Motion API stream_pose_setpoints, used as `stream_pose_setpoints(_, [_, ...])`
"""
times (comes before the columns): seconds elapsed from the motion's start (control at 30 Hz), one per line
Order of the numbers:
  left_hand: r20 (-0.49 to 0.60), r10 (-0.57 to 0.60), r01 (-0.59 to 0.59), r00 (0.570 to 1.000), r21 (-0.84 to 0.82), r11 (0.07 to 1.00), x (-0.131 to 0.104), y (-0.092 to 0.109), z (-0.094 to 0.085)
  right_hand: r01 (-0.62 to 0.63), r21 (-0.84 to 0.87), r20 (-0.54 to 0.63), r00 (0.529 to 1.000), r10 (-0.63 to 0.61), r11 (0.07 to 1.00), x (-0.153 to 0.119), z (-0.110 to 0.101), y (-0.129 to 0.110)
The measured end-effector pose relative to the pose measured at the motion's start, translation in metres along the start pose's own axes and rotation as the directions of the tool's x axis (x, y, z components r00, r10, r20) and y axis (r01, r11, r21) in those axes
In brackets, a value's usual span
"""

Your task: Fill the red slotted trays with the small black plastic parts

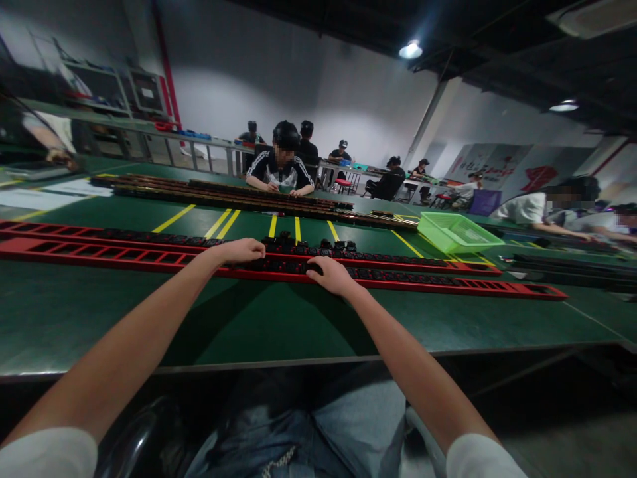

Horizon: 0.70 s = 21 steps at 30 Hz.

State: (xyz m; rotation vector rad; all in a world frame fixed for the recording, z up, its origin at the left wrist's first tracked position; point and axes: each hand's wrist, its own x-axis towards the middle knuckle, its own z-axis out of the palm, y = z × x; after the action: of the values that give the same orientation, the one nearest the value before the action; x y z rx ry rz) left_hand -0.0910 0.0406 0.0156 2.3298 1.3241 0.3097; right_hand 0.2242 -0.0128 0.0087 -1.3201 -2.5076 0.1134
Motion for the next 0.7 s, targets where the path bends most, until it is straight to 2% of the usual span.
stream_pose_setpoints(0.2, [0.012,0.01,-0.01,1.0,0.039,0.999,-0.001,-0.001,-0.001,-0.005,0.008,0.005,1.0,0.005,1.0,-0.001,-0.002,-0.002])
stream_pose_setpoints(0.7, [0.018,-0.132,0.13,0.991,0.059,0.99,0.006,-0.014,-0.001,-0.009,-0.004,-0.005,1.0,0.009,1.0,-0.001,0.0,-0.001])
